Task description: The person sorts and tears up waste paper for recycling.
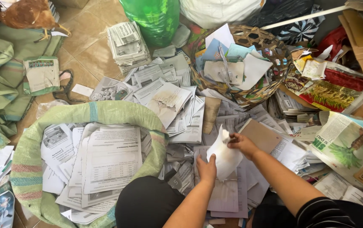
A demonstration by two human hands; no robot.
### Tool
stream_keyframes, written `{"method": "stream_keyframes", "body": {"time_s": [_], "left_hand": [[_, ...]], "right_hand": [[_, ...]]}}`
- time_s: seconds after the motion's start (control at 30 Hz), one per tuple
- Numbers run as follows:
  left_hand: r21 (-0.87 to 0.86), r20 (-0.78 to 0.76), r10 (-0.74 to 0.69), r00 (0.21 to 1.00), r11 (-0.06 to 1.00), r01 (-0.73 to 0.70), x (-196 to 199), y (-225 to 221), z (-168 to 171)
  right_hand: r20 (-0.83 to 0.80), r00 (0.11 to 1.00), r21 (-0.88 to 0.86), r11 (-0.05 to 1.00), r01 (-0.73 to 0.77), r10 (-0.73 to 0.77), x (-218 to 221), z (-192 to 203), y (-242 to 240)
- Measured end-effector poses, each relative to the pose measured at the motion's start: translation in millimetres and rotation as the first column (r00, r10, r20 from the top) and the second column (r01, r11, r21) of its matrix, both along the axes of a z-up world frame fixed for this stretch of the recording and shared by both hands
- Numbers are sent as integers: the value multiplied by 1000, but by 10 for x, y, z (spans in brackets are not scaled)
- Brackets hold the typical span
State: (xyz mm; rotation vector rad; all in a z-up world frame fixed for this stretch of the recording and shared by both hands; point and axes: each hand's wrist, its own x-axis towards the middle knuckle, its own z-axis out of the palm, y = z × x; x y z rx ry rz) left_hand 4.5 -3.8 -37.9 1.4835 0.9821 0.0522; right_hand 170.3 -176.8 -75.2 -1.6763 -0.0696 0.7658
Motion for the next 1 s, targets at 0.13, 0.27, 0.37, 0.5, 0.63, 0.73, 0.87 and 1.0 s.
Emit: {"method": "stream_keyframes", "body": {"time_s": [0.13, 0.27, 0.37, 0.5, 0.63, 0.73, 0.87, 1.0], "left_hand": [[-444, -85, 57, 995, 892, -89, 47, 100, 196], [-726, 231, 168, 958, 686, 55, 109, 121, 268], [-655, 329, 172, 929, 750, 93, 131, 123, 214], [-456, 423, 2, 906, 865, 211, 139, 81, 83], [-550, 506, -59, 860, 746, 375, 43, 35, 198], [-563, 451, -170, 876, 707, 427, 34, 68, 335], [-567, 414, -272, 869, 669, 480, -20, 86, 503], [-592, 439, -289, 851, 620, 516, -33, 76, 457]], "right_hand": [[-232, 970, 219, 967, 129, -77, -3, 636, -40], [-275, 944, 245, 936, 251, -182, -152, 940, -118], [-48, 937, -16, 938, 347, -347, -393, 919, -147], [601, 749, -131, 891, 435, -277, -940, 995, 77], [258, 953, 93, 986, 139, -159, -1355, 1077, 272], [70, 946, 86, 947, 311, -317, -1444, 1187, 286], [21, 952, 95, 948, 304, -307, -1543, 1246, 186], [-2, 958, 173, 944, 282, -286, -1620, 1297, 97]]}}
